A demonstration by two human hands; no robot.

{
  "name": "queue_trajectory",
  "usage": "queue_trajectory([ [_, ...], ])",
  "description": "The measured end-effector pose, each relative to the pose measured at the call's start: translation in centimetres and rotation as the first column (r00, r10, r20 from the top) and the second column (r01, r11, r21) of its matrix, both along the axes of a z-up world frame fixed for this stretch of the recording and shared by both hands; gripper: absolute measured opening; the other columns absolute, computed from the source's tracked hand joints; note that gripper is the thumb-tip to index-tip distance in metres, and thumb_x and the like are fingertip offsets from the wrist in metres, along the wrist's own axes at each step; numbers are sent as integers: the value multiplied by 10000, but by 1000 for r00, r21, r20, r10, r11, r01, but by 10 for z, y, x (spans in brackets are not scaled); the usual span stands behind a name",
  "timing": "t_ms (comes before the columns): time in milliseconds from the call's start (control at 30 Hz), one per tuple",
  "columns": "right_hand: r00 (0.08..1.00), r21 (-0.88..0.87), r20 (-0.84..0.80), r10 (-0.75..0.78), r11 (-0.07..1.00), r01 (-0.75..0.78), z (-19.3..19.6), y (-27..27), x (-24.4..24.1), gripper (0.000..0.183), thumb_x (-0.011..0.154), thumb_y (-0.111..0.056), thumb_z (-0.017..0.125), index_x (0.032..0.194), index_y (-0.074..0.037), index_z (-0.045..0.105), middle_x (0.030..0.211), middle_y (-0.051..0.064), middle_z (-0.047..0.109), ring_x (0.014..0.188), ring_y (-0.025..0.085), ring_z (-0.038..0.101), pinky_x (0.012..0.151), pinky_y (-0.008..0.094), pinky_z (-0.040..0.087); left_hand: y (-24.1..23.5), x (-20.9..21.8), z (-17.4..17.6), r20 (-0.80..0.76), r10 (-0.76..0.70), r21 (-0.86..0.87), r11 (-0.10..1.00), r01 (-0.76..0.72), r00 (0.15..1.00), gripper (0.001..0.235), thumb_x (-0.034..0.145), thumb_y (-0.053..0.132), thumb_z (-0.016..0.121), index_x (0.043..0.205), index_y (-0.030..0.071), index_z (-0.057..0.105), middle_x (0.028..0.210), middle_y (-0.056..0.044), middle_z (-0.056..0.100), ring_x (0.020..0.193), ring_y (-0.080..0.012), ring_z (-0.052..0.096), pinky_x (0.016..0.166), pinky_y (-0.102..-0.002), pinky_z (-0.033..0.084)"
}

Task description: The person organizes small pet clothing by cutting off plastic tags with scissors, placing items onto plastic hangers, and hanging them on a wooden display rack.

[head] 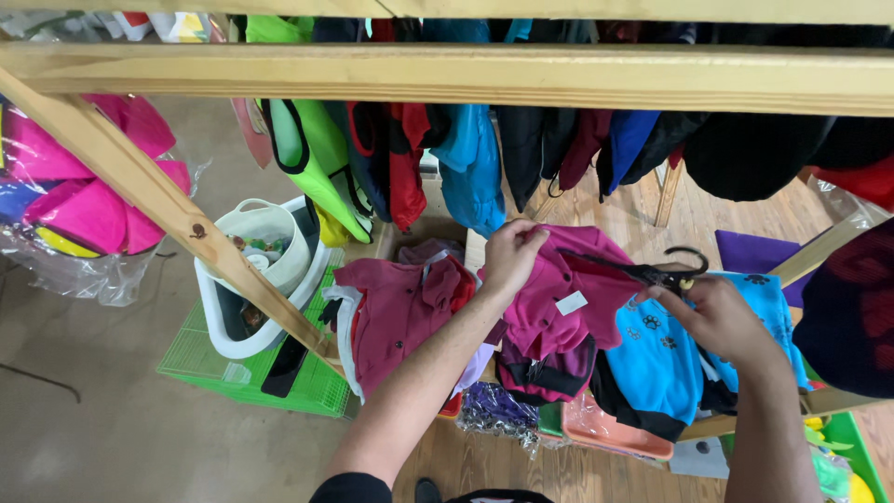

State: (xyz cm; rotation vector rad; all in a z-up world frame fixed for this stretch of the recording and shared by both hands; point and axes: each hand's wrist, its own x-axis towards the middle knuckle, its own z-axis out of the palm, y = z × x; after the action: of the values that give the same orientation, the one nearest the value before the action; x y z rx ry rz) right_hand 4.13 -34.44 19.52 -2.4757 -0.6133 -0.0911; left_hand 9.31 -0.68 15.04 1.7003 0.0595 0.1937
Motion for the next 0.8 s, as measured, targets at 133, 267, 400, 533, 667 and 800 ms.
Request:
queue_trajectory([
  [133, 994, -149, 65, -84, 984, 93, -23, -8, 2, 727, 1137, -458, 719, 627, -24, 435, 598, 114, 405, 559, 286, 405, 647, 524, 344, -5, -2, -2, 92, -5, 20, 1000, 3, 996, 236, 1081, 276, 809, 1216, 96, 879, 1185, -57, 874, 1105, -223, 809, 968, -386, 648],
  [267, 982, -144, 109, -155, 975, 170, -31, -8, -1, 548, 1181, -410, 704, 805, -11, 727, 776, 135, 683, 670, 335, 645, 706, 527, 417, -16, -16, 11, 231, -24, 175, 984, -17, 973, 168, 1049, 214, 826, 1155, 95, 879, 1189, -75, 836, 1089, -208, 802, 986, -378, 658],
  [400, 982, -113, 118, -150, 980, 163, -34, -12, -4, 582, 1189, -391, 695, 735, -28, 665, 689, 133, 635, 649, 335, 612, 719, 534, 389, -19, -24, 23, 309, -50, 199, 980, -14, 950, 147, 1030, 191, 809, 1096, 79, 877, 1118, -54, 788, 983, -187, 744, 905, -361, 616],
  [533, 982, -60, 105, -156, 985, 163, -34, -20, -11, 667, 1169, -432, 702, 661, -24, 560, 585, 102, 493, 562, 265, 478, 648, 508, 324, -18, -23, 24, 301, -57, 232, 973, -15, 952, 100, 994, 122, 799, 1066, 89, 861, 1058, -38, 811, 931, -179, 738, 833, -350, 615],
  [667, 975, -68, 140, -170, 981, 180, -44, -28, -11, 672, 1154, -461, 706, 667, -17, 579, 596, 137, 556, 585, 307, 542, 668, 513, 363, -16, -20, 20, 307, -96, 283, 959, 5, 947, 76, 985, 53, 781, 1022, 100, 828, 949, -3, 791, 837, -142, 704, 772, -328, 588],
  [800, 967, -85, 191, -171, 978, 189, -41, -22, -15, 585, 1139, -446, 755, 767, -7, 651, 694, 163, 610, 605, 361, 582, 680, 551, 373, -16, -24, 22, 391, -181, 340, 940, 41, 903, 107, 1000, 32, 729, 1057, 52, 818, 1075, -88, 844, 992, -238, 800, 881, -390, 658],
])
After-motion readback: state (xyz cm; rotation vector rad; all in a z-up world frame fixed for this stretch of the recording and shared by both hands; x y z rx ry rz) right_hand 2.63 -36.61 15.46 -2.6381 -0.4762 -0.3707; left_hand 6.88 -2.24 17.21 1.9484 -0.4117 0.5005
